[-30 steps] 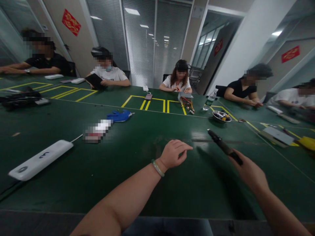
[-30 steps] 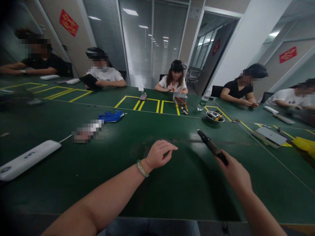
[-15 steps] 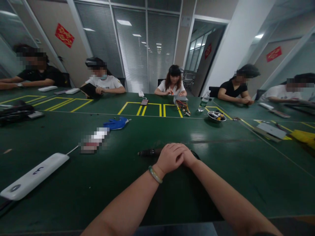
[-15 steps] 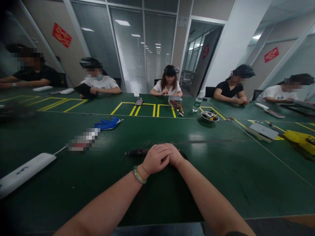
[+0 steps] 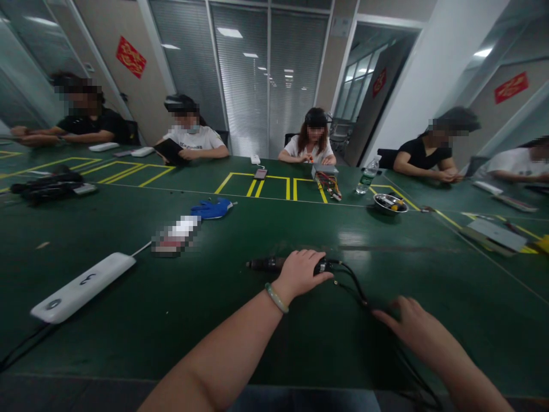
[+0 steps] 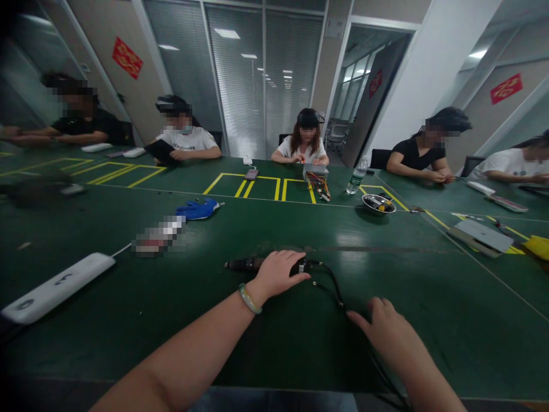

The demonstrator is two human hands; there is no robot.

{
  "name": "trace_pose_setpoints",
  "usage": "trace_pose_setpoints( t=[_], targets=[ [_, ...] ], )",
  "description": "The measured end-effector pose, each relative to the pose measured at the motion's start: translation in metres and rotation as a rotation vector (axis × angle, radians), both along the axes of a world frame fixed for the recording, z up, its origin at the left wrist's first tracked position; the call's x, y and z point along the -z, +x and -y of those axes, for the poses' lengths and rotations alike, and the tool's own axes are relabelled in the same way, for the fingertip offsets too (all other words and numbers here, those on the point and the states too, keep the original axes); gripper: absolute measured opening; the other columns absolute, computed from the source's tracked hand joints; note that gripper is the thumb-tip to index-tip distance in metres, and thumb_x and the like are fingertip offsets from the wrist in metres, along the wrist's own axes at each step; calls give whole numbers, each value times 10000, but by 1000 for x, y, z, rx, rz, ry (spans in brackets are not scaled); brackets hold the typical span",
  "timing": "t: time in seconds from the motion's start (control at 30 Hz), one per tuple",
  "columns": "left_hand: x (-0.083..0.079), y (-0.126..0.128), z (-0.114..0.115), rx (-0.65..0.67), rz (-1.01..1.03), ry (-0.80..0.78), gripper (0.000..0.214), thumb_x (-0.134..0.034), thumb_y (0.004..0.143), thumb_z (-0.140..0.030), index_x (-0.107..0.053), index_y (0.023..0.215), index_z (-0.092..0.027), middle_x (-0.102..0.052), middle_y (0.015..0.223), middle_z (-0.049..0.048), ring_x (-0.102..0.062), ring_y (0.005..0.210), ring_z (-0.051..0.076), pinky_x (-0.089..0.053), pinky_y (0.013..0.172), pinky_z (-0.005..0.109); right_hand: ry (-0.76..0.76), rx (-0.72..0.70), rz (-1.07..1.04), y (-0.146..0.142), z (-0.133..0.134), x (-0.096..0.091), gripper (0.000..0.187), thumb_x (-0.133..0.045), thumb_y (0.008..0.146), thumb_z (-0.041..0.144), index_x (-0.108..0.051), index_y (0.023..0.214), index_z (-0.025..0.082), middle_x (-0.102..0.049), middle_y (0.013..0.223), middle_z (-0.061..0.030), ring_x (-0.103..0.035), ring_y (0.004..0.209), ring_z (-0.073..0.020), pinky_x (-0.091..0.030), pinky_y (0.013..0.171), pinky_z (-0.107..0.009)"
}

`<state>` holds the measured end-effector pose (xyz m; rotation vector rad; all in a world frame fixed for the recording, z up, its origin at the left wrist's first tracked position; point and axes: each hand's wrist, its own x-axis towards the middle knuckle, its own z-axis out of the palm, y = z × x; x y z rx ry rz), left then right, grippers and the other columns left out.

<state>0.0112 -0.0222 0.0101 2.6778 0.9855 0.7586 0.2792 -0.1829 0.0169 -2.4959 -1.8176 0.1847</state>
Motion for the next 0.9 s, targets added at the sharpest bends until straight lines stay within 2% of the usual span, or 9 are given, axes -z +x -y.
trace_pose_setpoints(
  t=[0.07, 0.13, 0.27, 0.37, 0.43, 0.53, 0.63, 0.73, 0.9],
  targets=[
    [2, 0, -2, 11, -44, 7, 615, -496, 860, -655, -497, 1323, -250, -595, 1258, 60, -553, 1116, 246, -422, 940, 399, -166, 30, -71, 18, 32, 6, 439, -510, 848, 612, -640, 829, 193, -649, 806, -111, -637, 719, -251, -457, 646, -340],
    [4, 1, -4, -2, -69, 26, 560, -528, 879, -575, -481, 1339, -260, -587, 1270, 57, -544, 1128, 241, -416, 942, 394, -252, -20, -148, 19, 53, 11, 379, -516, 855, 572, -618, 748, 223, -641, 720, -67, -621, 652, -214, -413, 594, -302],
    [6, 1, -4, -20, -109, 52, 472, -514, 918, -459, -477, 1344, -259, -598, 1250, 60, -551, 1116, 228, -415, 940, 381, -287, -168, -317, -29, 58, 6, 296, -476, 906, 412, -599, 716, 222, -642, 664, -17, -599, 612, -157, -353, 565, -257],
    [6, 0, -5, -21, -132, 65, 478, -529, 912, -448, -477, 1347, -258, -607, 1243, 61, -558, 1114, 233, -418, 942, 380, -262, -200, -428, -74, 38, -4, 248, -488, 907, 342, -588, 721, 211, -625, 619, 10, -573, 558, -128, -314, 532, -242],
    [7, 0, -7, -12, -145, 67, 493, -531, 911, -455, -473, 1357, -253, -595, 1273, 71, -555, 1132, 237, -406, 972, 381, -161, -206, -416, -91, 21, -9, 235, -510, 909, 341, -587, 731, 208, -623, 634, 14, -562, 556, -122, -301, 532, -243],
    [7, -1, -11, 15, -171, 60, 503, -523, 912, -475, -467, 1366, -267, -585, 1301, 61, -555, 1147, 233, -403, 988, 384, 46, -221, -278, -95, -8, -13, 251, -528, 924, 395, -584, 768, 207, -627, 708, 1, -574, 633, -137, -313, 568, -247],
    [6, -1, -13, 38, -179, 41, 490, -528, 908, -478, -486, 1352, -275, -596, 1293, 50, -565, 1138, 232, -416, 977, 380, 183, -216, -151, -84, -38, -13, 252, -580, 897, 459, -595, 962, 216, -639, 907, -29, -598, 732, -158, -356, 618, -250],
    [3, -3, -16, 38, -186, 6, 475, -544, 896, -478, -512, 1324, -274, -610, 1275, 46, -570, 1137, 240, -423, 978, 394, 160, -191, -51, -73, -66, -10, 290, -629, 861, 452, -603, 1006, 202, -618, 1011, -64, -608, 778, -179, -387, 654, -265],
    [-4, -15, -21, 0, -219, -94, 450, -578, 870, -451, -533, 1282, -277, -618, 1259, 39, -583, 1127, 247, -437, 972, 410, -29, -348, -161, -66, -97, -8, 192, -609, 873, 362, -639, 780, 197, -648, 810, -33, -605, 732, -167, -389, 623, -253]
  ],
)
